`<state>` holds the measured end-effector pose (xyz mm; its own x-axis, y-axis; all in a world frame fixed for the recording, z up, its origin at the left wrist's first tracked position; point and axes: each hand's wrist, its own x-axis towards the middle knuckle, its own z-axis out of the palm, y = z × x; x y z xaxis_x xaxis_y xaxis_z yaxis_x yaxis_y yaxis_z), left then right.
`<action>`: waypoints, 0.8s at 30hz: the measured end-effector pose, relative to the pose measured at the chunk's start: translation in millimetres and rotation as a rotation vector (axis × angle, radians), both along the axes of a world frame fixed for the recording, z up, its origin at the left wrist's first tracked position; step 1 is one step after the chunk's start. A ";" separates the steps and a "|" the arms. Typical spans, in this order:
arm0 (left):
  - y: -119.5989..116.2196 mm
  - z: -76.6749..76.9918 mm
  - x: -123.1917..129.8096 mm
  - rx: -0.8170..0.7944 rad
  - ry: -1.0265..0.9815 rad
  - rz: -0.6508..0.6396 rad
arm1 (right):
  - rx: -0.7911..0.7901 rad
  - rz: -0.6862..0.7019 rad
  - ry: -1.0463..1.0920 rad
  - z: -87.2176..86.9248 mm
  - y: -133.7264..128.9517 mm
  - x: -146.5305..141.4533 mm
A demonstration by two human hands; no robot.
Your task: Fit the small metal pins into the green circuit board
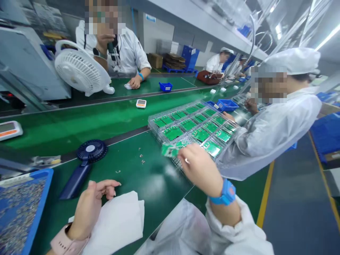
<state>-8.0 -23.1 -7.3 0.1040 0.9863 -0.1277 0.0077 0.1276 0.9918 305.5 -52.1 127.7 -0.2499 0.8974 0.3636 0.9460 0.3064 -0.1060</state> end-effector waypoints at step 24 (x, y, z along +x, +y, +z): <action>-0.2 5.0 2.5 -0.012 -0.015 -0.002 | -0.374 -0.369 -0.275 -21.2 136.1 28.2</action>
<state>-5.4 -23.3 -2.3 0.1076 0.9846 -0.1379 -0.0066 0.1395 0.9902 333.7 83.9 106.6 0.0624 0.9976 -0.0285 0.9910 -0.0586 0.1206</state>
